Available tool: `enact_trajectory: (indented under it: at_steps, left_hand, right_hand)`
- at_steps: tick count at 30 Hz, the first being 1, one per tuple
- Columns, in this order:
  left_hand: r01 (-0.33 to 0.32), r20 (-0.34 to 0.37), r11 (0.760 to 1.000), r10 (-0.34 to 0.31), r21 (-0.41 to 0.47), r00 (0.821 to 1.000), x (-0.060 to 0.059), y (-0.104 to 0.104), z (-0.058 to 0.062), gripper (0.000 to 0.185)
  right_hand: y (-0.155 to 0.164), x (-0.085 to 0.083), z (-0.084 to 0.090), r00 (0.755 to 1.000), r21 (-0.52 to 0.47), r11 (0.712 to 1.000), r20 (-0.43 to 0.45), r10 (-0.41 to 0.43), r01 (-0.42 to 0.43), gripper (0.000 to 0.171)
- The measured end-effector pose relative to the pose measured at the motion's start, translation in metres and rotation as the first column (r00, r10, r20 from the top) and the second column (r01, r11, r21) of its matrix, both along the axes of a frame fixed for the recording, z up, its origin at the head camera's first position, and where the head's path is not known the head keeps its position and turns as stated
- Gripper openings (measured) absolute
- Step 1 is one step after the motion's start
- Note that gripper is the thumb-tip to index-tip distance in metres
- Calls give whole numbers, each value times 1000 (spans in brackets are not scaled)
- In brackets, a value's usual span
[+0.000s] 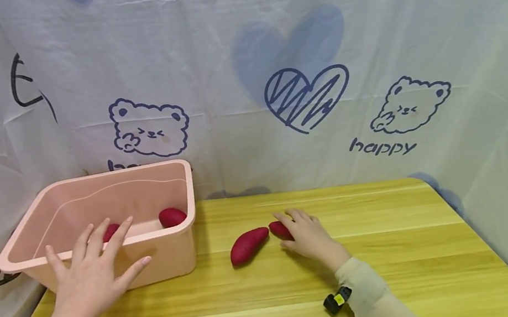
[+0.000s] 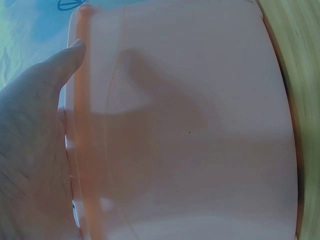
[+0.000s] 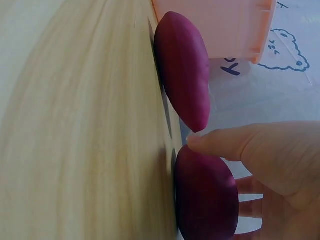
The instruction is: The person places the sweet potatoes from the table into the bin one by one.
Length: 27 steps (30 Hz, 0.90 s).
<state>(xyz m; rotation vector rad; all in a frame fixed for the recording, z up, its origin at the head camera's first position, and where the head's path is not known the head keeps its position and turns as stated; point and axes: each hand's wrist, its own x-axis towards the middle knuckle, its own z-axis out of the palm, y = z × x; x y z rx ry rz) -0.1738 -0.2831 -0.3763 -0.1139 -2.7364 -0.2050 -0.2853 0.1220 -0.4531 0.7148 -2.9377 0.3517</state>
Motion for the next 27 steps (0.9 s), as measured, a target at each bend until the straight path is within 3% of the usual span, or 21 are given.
enact_trajectory:
  at_steps: [27]
  left_hand:
    - [-1,-2,1000,1,3,1000,0,0,0,84]
  right_hand:
    - [5,-3,-10,996,-11,1000,-84,4,-5,53]
